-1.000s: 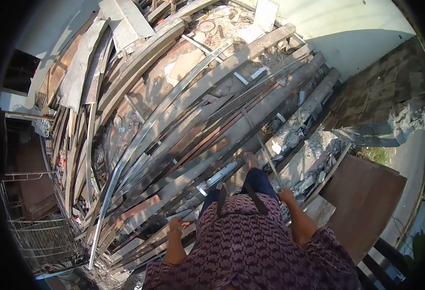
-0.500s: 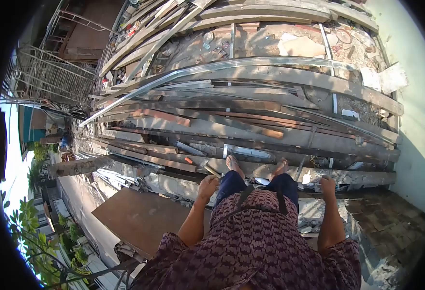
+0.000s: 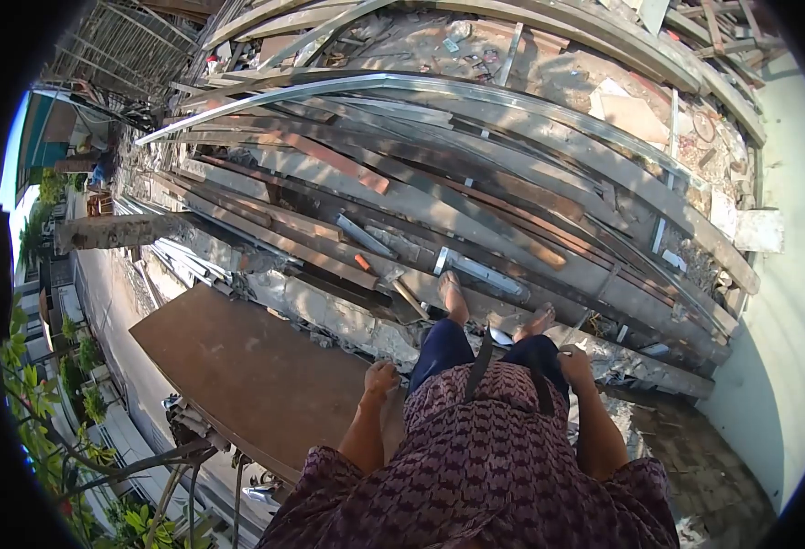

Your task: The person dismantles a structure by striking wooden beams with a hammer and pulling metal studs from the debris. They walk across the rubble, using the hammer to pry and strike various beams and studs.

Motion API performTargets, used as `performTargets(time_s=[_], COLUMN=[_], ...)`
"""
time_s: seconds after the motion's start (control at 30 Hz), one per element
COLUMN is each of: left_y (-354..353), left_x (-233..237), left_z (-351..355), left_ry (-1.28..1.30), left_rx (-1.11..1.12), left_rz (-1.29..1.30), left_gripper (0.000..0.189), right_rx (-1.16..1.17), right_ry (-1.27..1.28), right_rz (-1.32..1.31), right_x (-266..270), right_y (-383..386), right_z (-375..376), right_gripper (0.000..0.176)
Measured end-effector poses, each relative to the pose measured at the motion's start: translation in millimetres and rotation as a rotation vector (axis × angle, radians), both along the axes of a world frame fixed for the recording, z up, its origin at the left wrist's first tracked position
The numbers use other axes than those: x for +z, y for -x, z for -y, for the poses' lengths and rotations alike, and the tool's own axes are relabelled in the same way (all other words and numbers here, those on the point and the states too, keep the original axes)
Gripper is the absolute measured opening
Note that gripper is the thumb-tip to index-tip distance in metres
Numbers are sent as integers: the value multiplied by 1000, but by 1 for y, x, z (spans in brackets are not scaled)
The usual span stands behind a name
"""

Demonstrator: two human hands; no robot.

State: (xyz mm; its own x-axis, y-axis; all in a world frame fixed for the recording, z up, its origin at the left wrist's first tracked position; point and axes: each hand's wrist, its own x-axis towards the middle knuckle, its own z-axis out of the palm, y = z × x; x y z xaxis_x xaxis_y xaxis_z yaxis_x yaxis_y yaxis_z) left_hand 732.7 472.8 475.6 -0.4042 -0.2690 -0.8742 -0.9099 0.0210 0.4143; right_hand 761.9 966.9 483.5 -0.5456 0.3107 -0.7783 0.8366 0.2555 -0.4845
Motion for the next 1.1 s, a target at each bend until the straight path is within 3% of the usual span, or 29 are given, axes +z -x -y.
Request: performTargets(time_s=[0.23,0.33,0.47,0.77,0.8,0.83,0.9,0.93,1.07,1.1], left_y=[45,77,90,52,50,50,53,56,76,80], left_x=[0,19,23,-4,-5,-2,5,9,17,15], left_z=[44,32,14,-29,-32,-35,-42,-44,-45,-45], left_ry=[-49,5,-44,-22,-3,10,40,68,119,92], left_rx=[115,109,73,-110,-122,-138,-146,-153,-202,-179], left_rz=[-90,-117,-188,-51,-43,-49,-50,-46,-96,-131], left_gripper=[36,31,43,39,37,36,36,36,35,35], right_rx=[97,70,92,-62,-29,-176,-73,29,-36,26], right_ry=[-57,0,13,-31,-68,24,-43,-113,-96,-126], right_rz=[24,-7,-41,-10,-1,9,-41,-86,-45,-138], right_x=[6,4,-4,-25,-35,-85,-127,-127,-113,-105], right_y=[48,66,68,-6,-22,-57,-95,-98,-94,-87], right_z=[28,39,38,-19,-30,-48,-73,-74,-72,-68], right_gripper=[35,36,38,30,28,27,24,21,22,24])
